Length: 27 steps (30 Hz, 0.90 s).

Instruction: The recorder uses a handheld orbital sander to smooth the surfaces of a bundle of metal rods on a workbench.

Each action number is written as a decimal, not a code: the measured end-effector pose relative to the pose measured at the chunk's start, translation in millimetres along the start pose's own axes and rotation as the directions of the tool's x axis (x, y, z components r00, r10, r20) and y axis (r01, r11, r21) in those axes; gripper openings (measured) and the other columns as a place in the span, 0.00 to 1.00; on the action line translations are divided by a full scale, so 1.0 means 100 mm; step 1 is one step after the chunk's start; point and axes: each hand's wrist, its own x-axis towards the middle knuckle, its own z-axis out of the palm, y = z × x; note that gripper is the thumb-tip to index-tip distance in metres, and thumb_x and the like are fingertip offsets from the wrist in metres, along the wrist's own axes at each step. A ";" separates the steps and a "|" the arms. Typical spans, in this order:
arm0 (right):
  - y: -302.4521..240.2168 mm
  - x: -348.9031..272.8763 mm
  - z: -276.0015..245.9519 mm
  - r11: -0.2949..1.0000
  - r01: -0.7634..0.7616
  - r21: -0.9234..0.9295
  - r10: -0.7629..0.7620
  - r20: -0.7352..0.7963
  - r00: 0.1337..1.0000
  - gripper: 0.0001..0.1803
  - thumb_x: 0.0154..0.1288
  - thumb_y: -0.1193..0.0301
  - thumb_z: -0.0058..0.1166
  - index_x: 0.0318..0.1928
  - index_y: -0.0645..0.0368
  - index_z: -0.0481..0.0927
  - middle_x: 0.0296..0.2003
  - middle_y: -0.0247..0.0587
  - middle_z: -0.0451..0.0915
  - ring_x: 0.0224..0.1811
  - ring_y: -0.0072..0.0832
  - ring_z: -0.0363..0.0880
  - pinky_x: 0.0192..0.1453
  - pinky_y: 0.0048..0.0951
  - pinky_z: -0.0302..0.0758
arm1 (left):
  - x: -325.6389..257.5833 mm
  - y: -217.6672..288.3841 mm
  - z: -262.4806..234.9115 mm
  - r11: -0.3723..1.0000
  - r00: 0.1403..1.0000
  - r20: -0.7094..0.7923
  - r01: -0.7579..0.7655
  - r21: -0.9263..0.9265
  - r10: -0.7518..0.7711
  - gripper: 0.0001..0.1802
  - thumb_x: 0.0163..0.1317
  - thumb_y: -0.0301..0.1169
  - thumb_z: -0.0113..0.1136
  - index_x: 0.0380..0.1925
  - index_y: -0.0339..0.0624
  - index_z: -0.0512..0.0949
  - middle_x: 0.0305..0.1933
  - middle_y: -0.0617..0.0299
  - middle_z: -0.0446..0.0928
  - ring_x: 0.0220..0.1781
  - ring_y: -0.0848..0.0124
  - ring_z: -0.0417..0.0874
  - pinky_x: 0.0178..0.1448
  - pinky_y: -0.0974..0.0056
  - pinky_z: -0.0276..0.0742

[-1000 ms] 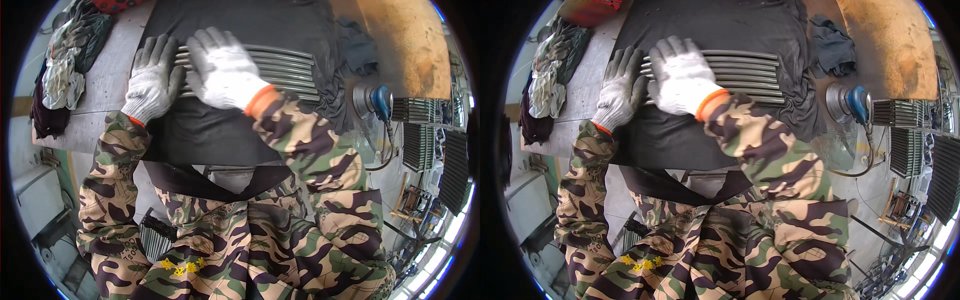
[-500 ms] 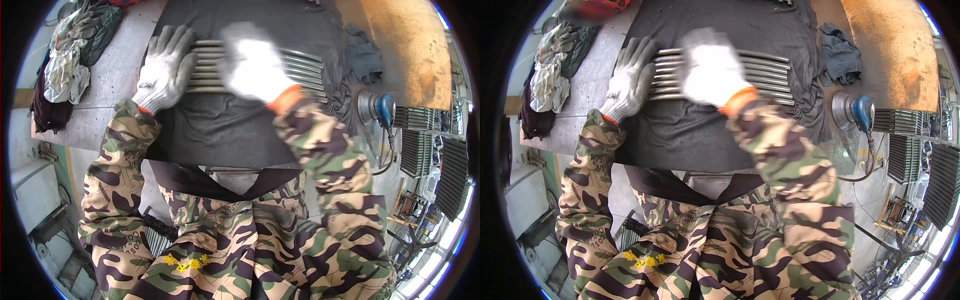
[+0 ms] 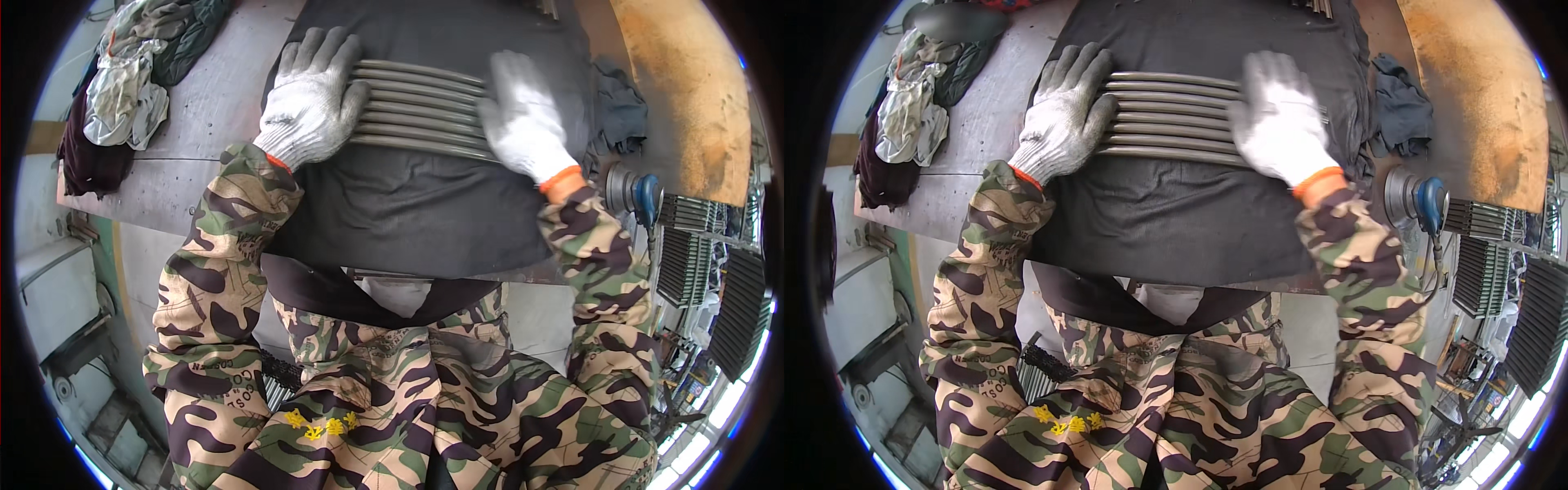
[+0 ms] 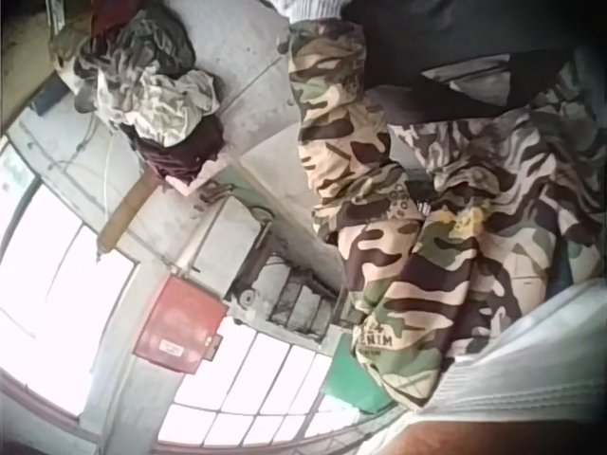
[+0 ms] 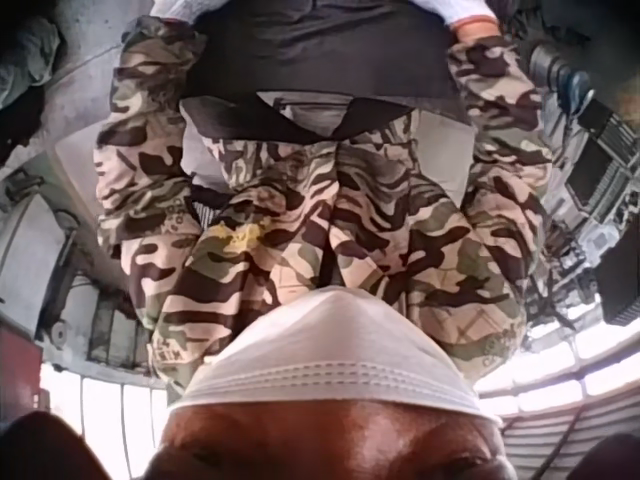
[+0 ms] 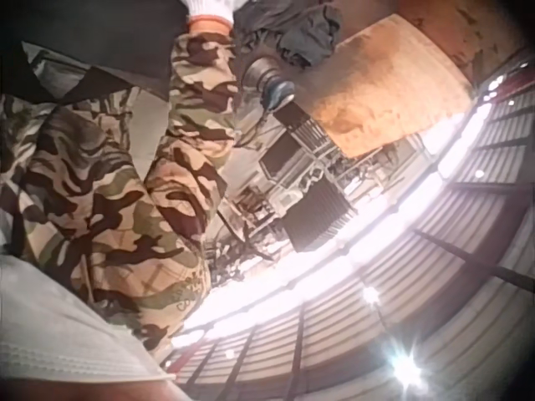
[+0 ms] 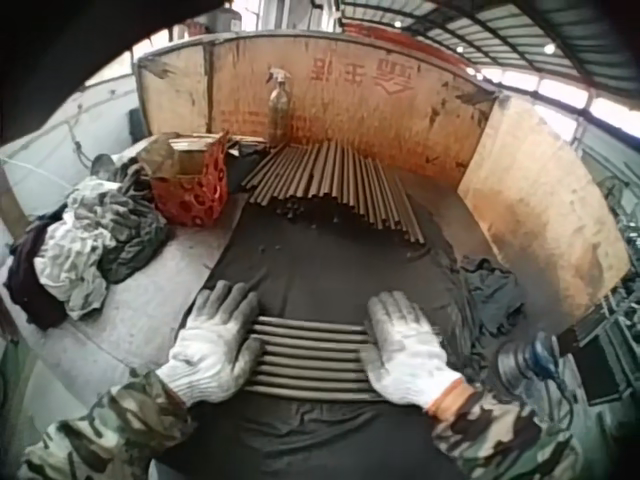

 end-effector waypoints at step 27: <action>-1.21 0.40 0.13 0.970 0.076 0.231 -0.109 0.130 0.986 0.58 0.60 0.34 0.63 0.73 0.74 0.72 0.71 0.62 0.72 0.80 0.55 0.62 0.87 0.60 0.55 | 0.01 -0.16 -0.02 0.998 0.997 0.057 -0.059 -0.024 0.061 0.31 0.81 0.48 0.47 0.74 0.42 0.75 0.83 0.42 0.68 0.84 0.33 0.62 0.87 0.40 0.56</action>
